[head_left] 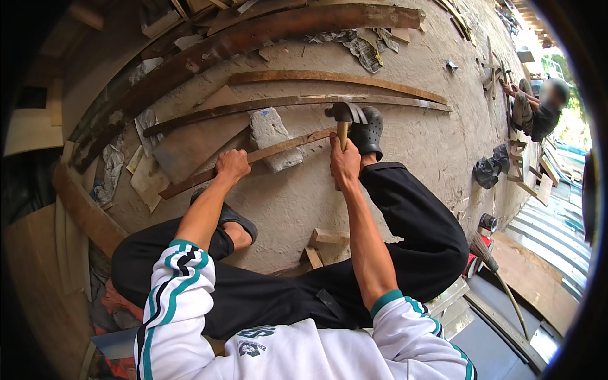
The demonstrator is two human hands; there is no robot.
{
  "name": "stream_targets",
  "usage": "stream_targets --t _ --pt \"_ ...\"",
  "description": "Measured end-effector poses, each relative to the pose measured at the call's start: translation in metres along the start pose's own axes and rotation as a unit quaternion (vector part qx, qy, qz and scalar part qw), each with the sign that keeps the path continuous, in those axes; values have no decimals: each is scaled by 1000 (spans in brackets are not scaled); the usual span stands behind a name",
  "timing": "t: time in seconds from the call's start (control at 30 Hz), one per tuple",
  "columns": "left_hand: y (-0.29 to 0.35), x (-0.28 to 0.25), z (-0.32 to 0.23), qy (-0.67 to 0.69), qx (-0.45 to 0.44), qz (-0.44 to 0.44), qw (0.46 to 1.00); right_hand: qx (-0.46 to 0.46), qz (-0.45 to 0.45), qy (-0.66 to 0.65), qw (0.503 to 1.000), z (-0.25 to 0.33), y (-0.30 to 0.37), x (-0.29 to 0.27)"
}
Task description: The person sits on the floor and uses a hammer to strike a long wooden plank resting on a concrete block, breaking it into smaller pieces. The person repeatedly repositions the wood and continues hammering until the plank is fragmented.
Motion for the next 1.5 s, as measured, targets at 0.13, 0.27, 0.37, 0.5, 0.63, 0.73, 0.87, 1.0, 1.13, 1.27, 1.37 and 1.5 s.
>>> stream_targets --t 0.13,0.27,0.37,0.5,0.63,0.73,0.87,1.0,1.13,1.27,1.37,1.5 --pt "3 -4 4 0 -8 -1 1000 -129 -78 -96 984 16 20 10" --pt "-2 -4 -2 5 6 -5 1000 -45 -26 184 982 -14 1 38" --pt "1 -2 3 6 -1 -3 1000 87 137 19 987 10 5 26" --pt "2 -5 4 7 -10 5 1000 26 58 -133 989 24 11 9" --pt "2 -5 1 15 -12 5 1000 72 38 -298 951 1 16 17" --pt "-4 1 1 11 -9 11 1000 266 171 -210 925 -52 3 50" --pt "1 -1 3 -7 7 7 1000 274 172 -203 924 -64 -5 28" --pt "-1 2 6 -4 -2 3 1000 223 137 -274 925 -33 -10 12" --pt "-3 4 8 -7 -4 2 1000 169 117 -259 944 -22 -10 19" --pt "-1 -1 2 -2 7 9 1000 200 205 -88 954 -29 -11 26" --pt "1 -2 3 -2 2 -3 1000 130 154 -69 977 -4 -11 8" --pt "4 -5 3 -3 1 -9 1000 20 32 -108 993 2 -5 2"
Point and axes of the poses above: each hand's wrist, its own y-axis away from the middle knuckle, its own x-axis out of the palm, z = x × y, the point moved 4 cm from there along -y, towards the middle knuckle, and after that the axes turned 13 degrees about x, right-handed, at the moved point
